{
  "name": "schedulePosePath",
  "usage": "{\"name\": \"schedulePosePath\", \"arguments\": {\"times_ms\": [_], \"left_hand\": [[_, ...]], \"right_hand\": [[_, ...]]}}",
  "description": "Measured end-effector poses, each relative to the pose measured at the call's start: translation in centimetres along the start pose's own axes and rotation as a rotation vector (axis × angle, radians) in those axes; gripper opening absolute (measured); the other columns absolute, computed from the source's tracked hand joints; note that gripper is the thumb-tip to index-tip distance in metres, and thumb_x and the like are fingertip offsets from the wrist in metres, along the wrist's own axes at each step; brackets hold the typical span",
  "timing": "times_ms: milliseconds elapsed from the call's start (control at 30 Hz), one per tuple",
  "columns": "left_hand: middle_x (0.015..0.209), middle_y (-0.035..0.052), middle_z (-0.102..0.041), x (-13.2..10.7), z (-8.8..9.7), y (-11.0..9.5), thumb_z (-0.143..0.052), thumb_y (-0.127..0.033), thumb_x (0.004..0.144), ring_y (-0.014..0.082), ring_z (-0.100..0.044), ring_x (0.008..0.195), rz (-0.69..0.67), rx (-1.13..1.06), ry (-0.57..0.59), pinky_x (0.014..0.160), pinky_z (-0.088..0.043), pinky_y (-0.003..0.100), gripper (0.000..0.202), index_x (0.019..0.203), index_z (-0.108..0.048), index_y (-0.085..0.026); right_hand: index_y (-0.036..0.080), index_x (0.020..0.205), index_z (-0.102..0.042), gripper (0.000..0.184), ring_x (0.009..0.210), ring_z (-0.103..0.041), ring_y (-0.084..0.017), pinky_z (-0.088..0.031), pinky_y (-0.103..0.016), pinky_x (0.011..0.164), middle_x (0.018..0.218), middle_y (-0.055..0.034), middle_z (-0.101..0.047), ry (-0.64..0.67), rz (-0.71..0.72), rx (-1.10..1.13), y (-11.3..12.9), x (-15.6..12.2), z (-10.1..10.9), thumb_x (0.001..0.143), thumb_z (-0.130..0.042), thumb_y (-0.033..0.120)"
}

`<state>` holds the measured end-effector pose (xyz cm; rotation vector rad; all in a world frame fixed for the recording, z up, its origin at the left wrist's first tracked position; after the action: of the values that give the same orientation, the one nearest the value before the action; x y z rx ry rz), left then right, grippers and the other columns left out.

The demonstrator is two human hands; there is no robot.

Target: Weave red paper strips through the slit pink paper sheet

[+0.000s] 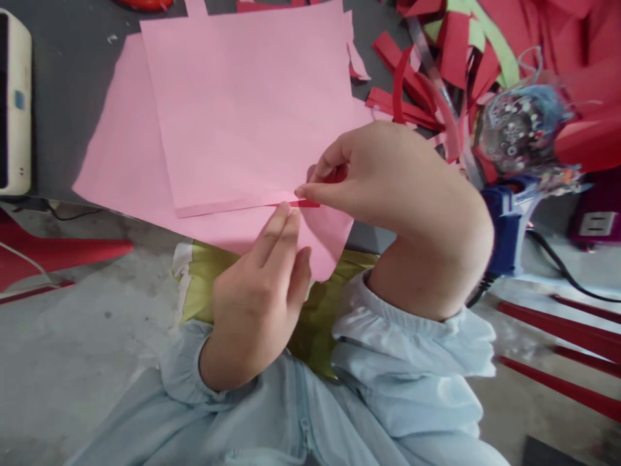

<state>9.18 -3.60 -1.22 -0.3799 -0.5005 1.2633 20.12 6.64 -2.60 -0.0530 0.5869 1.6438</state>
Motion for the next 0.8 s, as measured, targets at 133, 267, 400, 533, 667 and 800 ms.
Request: {"name": "schedulePosePath", "arguments": {"times_ms": [133,267,400,533,667,800], "left_hand": [[0.135,0.0129,-0.064,-0.5,1.1,1.5,-0.051,-0.02,0.098,0.0235,-0.066,0.12,0.108,0.014,-0.051,0.092,-0.06,0.031,0.034,0.13,-0.06,-0.01],[0.136,0.0125,-0.063,-0.7,1.3,1.9,-0.05,-0.021,0.099,0.024,-0.066,0.12,0.135,0.039,-0.05,0.091,-0.06,0.031,0.034,0.129,-0.061,-0.01],[0.144,0.0102,-0.056,-0.3,0.1,1.0,-0.05,-0.023,0.099,0.0225,-0.069,0.114,0.062,0.076,0.047,0.077,-0.06,0.029,0.039,0.135,-0.057,-0.009],[0.149,0.0104,-0.048,-0.1,-0.8,0.8,-0.048,-0.023,0.099,0.0207,-0.074,0.101,0.065,0.11,0.119,0.065,-0.057,0.029,0.043,0.14,-0.052,-0.01],[0.147,0.0099,-0.051,-0.1,-0.7,1.0,-0.049,-0.025,0.1,0.0207,-0.074,0.099,0.09,0.118,0.11,0.063,-0.055,0.029,0.041,0.138,-0.054,-0.012],[0.146,0.0089,-0.053,-0.2,-0.7,1.1,-0.052,-0.025,0.099,0.0203,-0.075,0.095,0.092,0.127,0.098,0.059,-0.054,0.03,0.041,0.137,-0.055,-0.012]], "right_hand": [[0.024,0.065,-0.061,0.017,0.074,-0.064,-0.022,-0.044,-0.036,0.067,0.076,-0.0056,-0.072,0.034,0.058,0.041,1.1,0.1,-0.5,0.08,-0.061,0.031],[0.024,0.062,-0.058,0.019,0.076,-0.064,-0.023,-0.046,-0.037,0.068,0.078,-0.0055,-0.073,0.037,0.088,0.048,1.8,0.2,-0.8,0.08,-0.061,0.031],[0.024,0.067,-0.061,0.015,0.08,-0.066,-0.024,-0.047,-0.037,0.068,0.082,-0.0064,-0.073,0.018,0.086,0.034,1.7,0.1,-0.8,0.081,-0.059,0.028],[0.023,0.072,-0.065,0.012,0.079,-0.066,-0.024,-0.047,-0.037,0.069,0.083,-0.0056,-0.073,0.011,0.098,0.031,1.4,-0.1,-0.6,0.082,-0.062,0.03],[0.023,0.073,-0.07,0.017,0.077,-0.065,-0.021,-0.047,-0.037,0.071,0.082,-0.0049,-0.074,-0.022,0.068,0.073,0.5,-0.8,0.4,0.084,-0.064,0.035],[0.023,0.073,-0.073,0.013,0.076,-0.065,-0.019,-0.048,-0.035,0.071,0.076,-0.0035,-0.072,-0.04,-0.023,0.061,-1.0,-1.3,1.3,0.082,-0.067,0.031]]}}
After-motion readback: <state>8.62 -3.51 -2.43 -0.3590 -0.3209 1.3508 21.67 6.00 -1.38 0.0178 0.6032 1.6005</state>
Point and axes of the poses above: each hand's wrist, its own x-axis towards the middle knuckle, its own z-axis out of the back of the hand, y = z × x, the point moved 9 cm from there along x, towards the middle knuckle
